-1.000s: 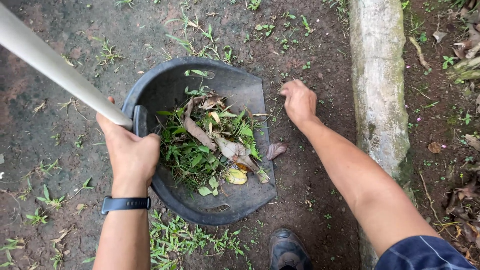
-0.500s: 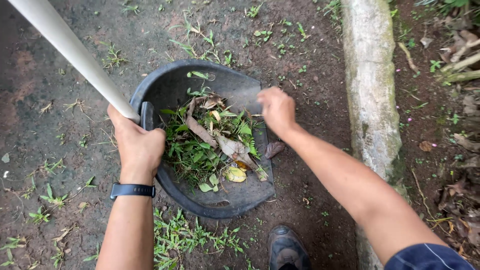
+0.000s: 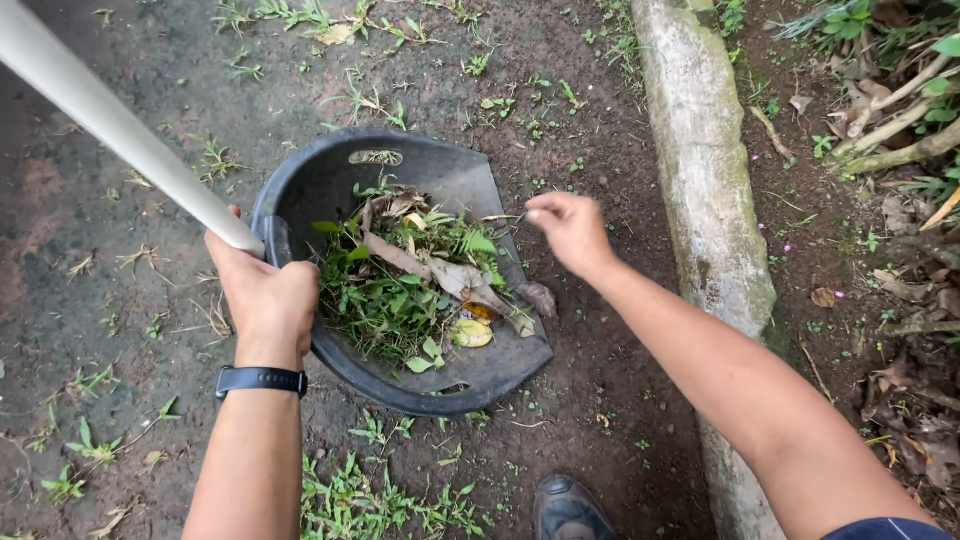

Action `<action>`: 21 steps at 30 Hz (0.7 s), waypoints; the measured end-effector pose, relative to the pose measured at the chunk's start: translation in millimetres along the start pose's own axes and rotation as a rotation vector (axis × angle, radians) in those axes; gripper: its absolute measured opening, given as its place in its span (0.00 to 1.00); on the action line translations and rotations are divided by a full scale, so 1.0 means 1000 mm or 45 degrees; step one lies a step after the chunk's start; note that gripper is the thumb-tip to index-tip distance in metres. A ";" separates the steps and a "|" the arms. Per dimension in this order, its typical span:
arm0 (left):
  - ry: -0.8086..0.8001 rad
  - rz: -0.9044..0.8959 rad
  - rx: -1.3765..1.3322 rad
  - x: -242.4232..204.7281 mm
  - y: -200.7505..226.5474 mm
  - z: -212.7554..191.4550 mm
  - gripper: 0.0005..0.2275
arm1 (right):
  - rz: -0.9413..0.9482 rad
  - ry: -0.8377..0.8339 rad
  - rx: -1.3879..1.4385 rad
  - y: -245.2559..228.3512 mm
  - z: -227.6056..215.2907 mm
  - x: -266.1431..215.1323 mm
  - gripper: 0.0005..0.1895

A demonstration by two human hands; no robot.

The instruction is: Gathering fallen leaves, weeds, and organic garden waste from the ground and placing them into a dustpan/scoop.

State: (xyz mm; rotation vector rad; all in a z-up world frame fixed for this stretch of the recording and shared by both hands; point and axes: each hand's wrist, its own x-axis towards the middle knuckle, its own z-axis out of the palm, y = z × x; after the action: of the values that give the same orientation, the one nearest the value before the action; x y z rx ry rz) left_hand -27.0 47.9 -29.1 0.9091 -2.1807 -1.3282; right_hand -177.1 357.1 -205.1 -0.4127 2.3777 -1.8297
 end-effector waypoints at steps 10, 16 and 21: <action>0.020 0.332 0.348 0.011 -0.005 0.016 0.38 | -0.197 0.289 -0.814 0.058 -0.008 0.061 0.08; 0.028 0.259 0.311 0.007 0.002 0.018 0.37 | -0.185 0.250 -0.988 0.057 0.003 0.075 0.06; 0.041 0.321 0.289 0.005 0.000 0.017 0.39 | -0.296 0.282 -0.818 0.021 0.028 0.038 0.12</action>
State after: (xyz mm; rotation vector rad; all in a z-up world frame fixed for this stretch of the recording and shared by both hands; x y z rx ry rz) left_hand -41.5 54.9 -36.7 0.6984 -2.3632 -0.9573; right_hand -209.4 325.5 -229.5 -0.5850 3.1680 -1.1758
